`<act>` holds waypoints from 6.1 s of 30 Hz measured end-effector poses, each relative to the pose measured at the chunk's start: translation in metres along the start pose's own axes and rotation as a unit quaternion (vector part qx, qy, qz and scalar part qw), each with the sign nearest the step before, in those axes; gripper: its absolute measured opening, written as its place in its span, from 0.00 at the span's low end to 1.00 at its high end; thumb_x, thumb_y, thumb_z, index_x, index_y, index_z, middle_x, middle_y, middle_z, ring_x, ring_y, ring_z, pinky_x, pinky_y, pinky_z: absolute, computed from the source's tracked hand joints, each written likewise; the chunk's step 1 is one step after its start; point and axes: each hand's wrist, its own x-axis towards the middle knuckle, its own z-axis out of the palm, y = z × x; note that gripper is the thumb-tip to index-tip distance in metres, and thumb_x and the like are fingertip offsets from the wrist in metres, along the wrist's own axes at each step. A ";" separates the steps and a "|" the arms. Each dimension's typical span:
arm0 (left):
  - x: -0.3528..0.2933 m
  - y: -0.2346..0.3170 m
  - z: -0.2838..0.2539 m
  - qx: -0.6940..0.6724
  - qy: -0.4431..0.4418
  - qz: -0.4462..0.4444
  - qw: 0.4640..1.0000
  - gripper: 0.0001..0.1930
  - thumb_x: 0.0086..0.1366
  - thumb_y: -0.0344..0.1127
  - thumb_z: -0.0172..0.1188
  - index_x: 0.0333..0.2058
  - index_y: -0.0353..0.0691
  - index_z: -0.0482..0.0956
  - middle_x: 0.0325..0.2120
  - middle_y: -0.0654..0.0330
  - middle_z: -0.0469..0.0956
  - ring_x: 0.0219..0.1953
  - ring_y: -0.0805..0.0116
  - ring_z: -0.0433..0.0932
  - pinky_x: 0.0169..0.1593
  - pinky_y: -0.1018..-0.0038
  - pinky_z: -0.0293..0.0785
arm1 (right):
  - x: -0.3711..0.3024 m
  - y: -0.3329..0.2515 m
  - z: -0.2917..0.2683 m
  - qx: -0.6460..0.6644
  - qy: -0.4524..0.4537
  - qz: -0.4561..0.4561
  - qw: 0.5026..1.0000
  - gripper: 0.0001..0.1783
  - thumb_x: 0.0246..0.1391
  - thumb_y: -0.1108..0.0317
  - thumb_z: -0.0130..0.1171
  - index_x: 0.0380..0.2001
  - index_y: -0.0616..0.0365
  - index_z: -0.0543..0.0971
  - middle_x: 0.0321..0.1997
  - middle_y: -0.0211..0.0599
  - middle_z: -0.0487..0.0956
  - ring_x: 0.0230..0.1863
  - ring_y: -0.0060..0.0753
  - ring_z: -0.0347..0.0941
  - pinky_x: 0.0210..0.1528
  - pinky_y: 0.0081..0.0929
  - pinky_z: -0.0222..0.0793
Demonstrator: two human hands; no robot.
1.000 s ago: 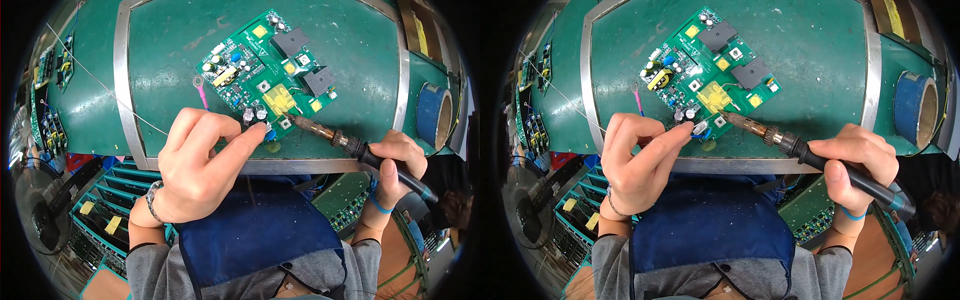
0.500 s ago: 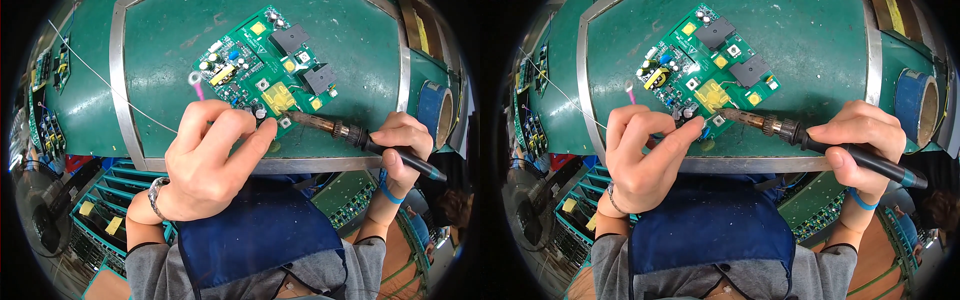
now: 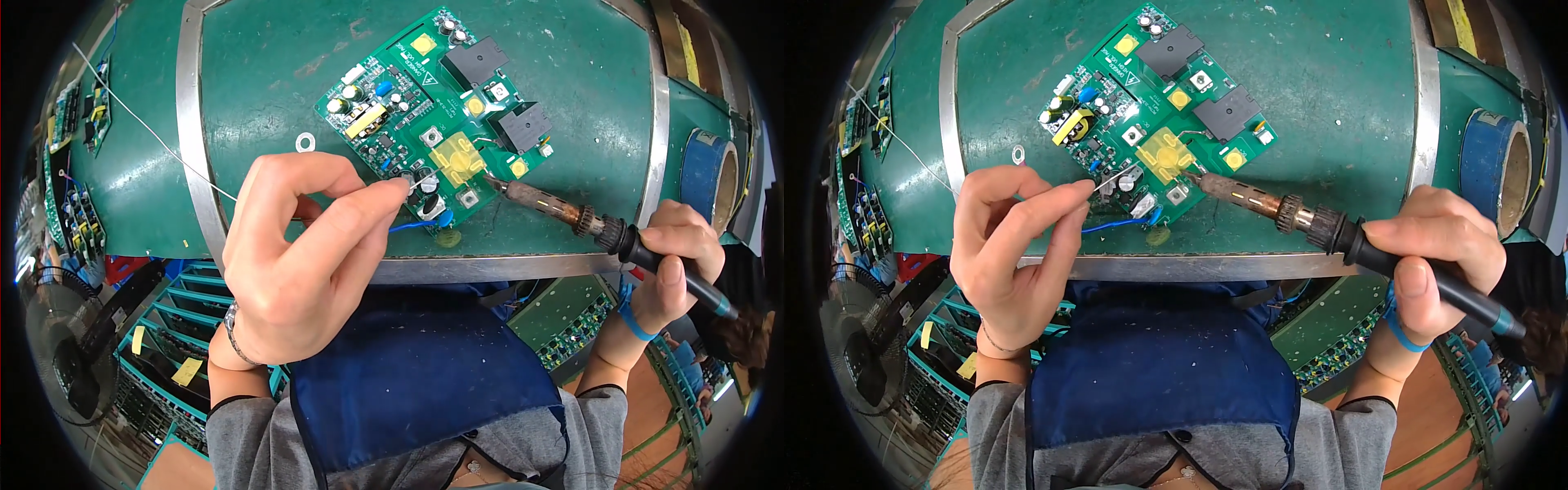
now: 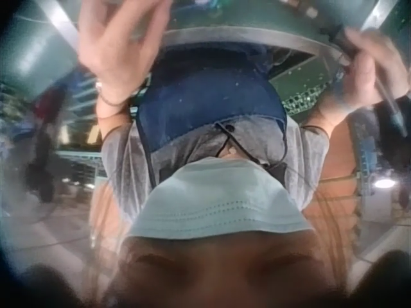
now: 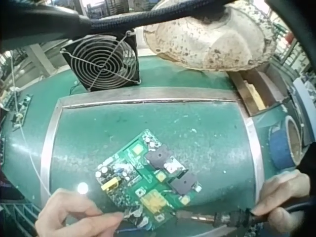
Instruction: The person solders connections on a circuit board using a soldering iron and solder wire, sets it aside, and takes another circuit board from a pile. They then solder various points on both sides of the new circuit board using the soldering iron and solder wire.
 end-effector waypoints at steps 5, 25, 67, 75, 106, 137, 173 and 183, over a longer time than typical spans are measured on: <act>0.008 -0.003 -0.005 0.064 -0.016 0.061 0.996 0.15 0.43 0.20 0.69 0.33 0.42 0.85 0.25 0.62 0.69 0.26 0.69 0.70 0.26 0.77 0.65 | -0.018 -0.008 0.035 -0.019 0.116 0.017 0.993 0.17 0.52 0.59 0.60 0.25 0.66 0.78 0.17 0.36 0.75 0.14 0.26 0.65 0.17 0.22 0.57; 0.015 -0.013 0.000 0.062 -0.034 0.078 0.994 0.13 0.46 0.21 0.67 0.33 0.40 0.84 0.23 0.62 0.69 0.22 0.71 0.71 0.24 0.78 0.66 | -0.036 -0.024 0.088 -0.128 0.091 -0.040 0.987 0.11 0.50 0.67 0.61 0.33 0.66 0.80 0.19 0.37 0.79 0.15 0.31 0.74 0.18 0.22 0.69; 0.035 -0.048 -0.018 -0.049 -0.151 0.129 0.979 0.18 0.46 0.25 0.69 0.39 0.38 0.80 0.43 0.57 0.73 0.43 0.62 0.76 0.43 0.72 0.74 | -0.057 -0.040 0.073 -0.131 0.177 -0.012 0.975 0.13 0.53 0.64 0.58 0.31 0.66 0.79 0.19 0.39 0.78 0.14 0.29 0.69 0.18 0.23 0.64; 0.041 -0.034 -0.019 -0.045 -0.147 0.170 0.973 0.19 0.48 0.25 0.68 0.41 0.38 0.78 0.43 0.56 0.73 0.40 0.61 0.73 0.43 0.69 0.72 | -0.086 -0.040 0.027 -0.253 0.563 0.070 0.784 0.18 0.59 0.66 0.47 0.37 0.73 0.78 0.28 0.44 0.79 0.20 0.19 0.66 0.23 0.13 0.60; 0.026 -0.032 -0.014 -0.017 -0.093 0.116 0.989 0.10 0.48 0.24 0.67 0.32 0.39 0.82 0.25 0.61 0.71 0.25 0.67 0.73 0.27 0.73 0.70 | -0.037 -0.027 0.088 -0.117 0.140 -0.007 0.983 0.09 0.45 0.73 0.59 0.32 0.65 0.81 0.18 0.37 0.77 0.14 0.31 0.71 0.18 0.24 0.65; 0.047 -0.026 -0.028 0.138 -0.223 0.198 0.944 0.36 0.40 0.53 0.70 0.50 0.44 0.76 0.52 0.62 0.72 0.38 0.60 0.69 0.42 0.68 0.71 | -0.092 -0.023 -0.006 -0.425 0.475 0.125 0.761 0.11 0.59 0.72 0.55 0.42 0.66 0.80 0.35 0.37 0.81 0.29 0.17 0.72 0.33 0.15 0.70; 0.125 -0.024 -0.007 0.131 -0.199 0.100 0.966 0.10 0.58 0.36 0.64 0.29 0.33 0.79 0.27 0.53 0.77 0.24 0.59 0.70 0.30 0.69 0.66 | -0.115 -0.016 -0.015 -0.327 0.538 0.104 0.770 0.14 0.60 0.68 0.54 0.43 0.66 0.80 0.34 0.39 0.80 0.28 0.19 0.72 0.31 0.16 0.68; 0.099 -0.031 -0.017 -0.123 -0.065 0.055 0.989 0.03 0.60 0.26 0.59 0.33 0.36 0.77 0.34 0.61 0.75 0.31 0.72 0.73 0.32 0.78 0.68 | -0.095 -0.032 -0.016 -0.380 0.539 0.159 0.735 0.16 0.61 0.66 0.53 0.42 0.71 0.79 0.37 0.42 0.82 0.32 0.25 0.77 0.36 0.18 0.71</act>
